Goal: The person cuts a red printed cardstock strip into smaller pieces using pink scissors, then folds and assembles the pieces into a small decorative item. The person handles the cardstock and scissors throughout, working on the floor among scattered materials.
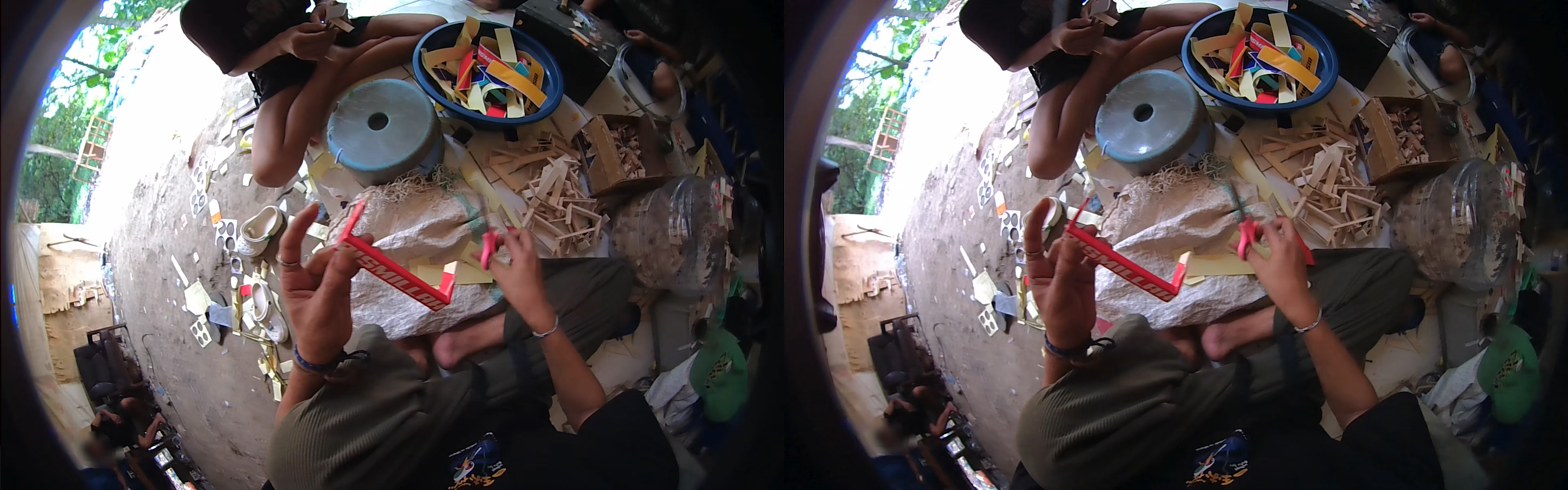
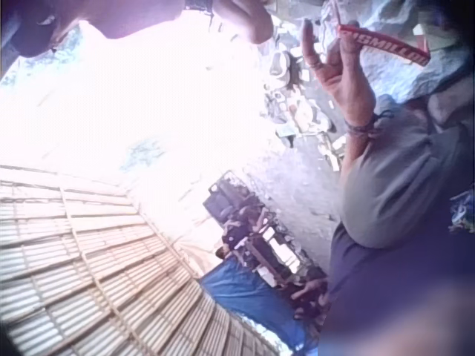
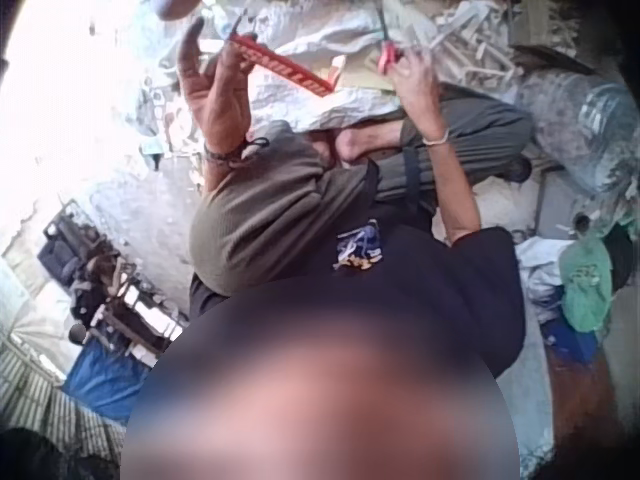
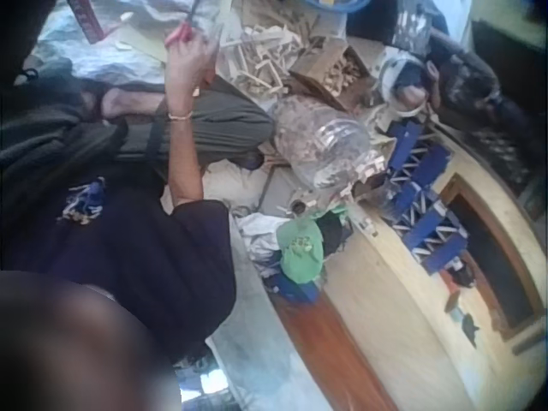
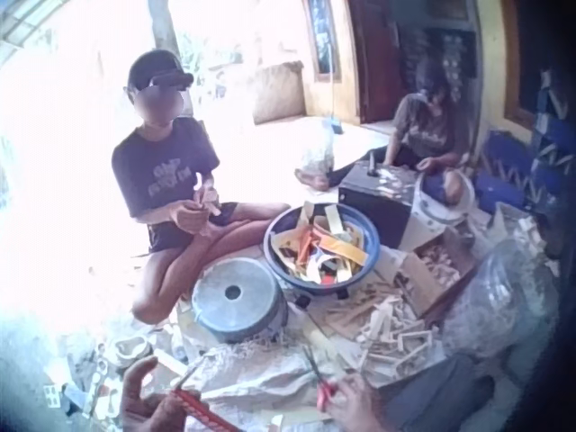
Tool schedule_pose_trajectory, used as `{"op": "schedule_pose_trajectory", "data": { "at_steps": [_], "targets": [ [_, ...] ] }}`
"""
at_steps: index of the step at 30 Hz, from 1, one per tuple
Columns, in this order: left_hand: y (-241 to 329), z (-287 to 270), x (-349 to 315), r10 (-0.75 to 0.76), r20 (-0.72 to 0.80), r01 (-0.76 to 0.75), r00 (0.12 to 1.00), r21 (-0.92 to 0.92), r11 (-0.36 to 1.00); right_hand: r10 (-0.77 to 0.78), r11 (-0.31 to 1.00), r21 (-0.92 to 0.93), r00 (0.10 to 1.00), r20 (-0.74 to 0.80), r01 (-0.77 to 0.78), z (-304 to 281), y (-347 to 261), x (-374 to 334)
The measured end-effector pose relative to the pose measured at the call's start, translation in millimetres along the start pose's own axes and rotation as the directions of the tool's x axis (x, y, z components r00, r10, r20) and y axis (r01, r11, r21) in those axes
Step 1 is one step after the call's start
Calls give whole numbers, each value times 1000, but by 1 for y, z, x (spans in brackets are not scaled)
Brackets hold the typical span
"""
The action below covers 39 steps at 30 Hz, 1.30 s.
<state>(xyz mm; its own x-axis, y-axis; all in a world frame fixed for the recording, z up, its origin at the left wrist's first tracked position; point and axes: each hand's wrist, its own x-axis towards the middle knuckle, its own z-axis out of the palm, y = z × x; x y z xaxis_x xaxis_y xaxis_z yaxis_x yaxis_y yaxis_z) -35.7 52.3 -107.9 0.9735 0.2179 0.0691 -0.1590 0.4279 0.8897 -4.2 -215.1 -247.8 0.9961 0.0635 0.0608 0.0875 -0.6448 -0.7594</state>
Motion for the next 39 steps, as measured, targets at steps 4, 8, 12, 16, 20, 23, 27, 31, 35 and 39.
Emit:
{"op": "schedule_pose_trajectory", "data": {
  "at_steps": [4, 8, 12, 16, 20, 23, 27, 31, 35, 39],
  "targets": [
    [2, -5, 3, 8, -44, -11, 999, -52, 999, 39, 992, -128, 976, 213, -11, 31, 27, -43],
    [0, -4, 7, -99, -76, 91, 992, -101, 991, -49, 991, -106, 969, 244, 76, 54, 25, -70],
    [-1, -4, 9, -187, -106, 175, 977, -114, 978, -149, 971, -130, 933, 328, 201, 61, 21, -80],
    [-9, -8, 10, -302, -113, 285, 947, -145, 947, -106, 969, -164, 906, 410, 187, 62, 29, -83],
    [-18, -15, 16, -442, -82, 421, 893, -189, 887, -78, 993, -30, 836, 543, 113, 59, 41, -81],
    [-31, -23, 21, -477, -57, 456, 877, -209, 865, -132, 991, 37, 841, 525, 132, 49, 45, -75],
    [-70, -36, 21, -341, -107, 357, 934, 227, 906, -179, 953, -216, 971, 159, 211, 30, 48, -62],
    [-110, -56, 18, -357, -97, 361, 929, 453, 816, -63, 916, -378, 977, 203, 138, 16, 63, -53],
    [-134, -70, 18, -243, -71, 225, 967, 686, 692, -102, 884, -421, 962, 252, 204, 11, 82, -54],
    [-142, -76, 18, -148, -22, 110, 989, 774, 623, 106, 965, -254, 979, 175, -59, 1, 91, -52]
  ]
}}
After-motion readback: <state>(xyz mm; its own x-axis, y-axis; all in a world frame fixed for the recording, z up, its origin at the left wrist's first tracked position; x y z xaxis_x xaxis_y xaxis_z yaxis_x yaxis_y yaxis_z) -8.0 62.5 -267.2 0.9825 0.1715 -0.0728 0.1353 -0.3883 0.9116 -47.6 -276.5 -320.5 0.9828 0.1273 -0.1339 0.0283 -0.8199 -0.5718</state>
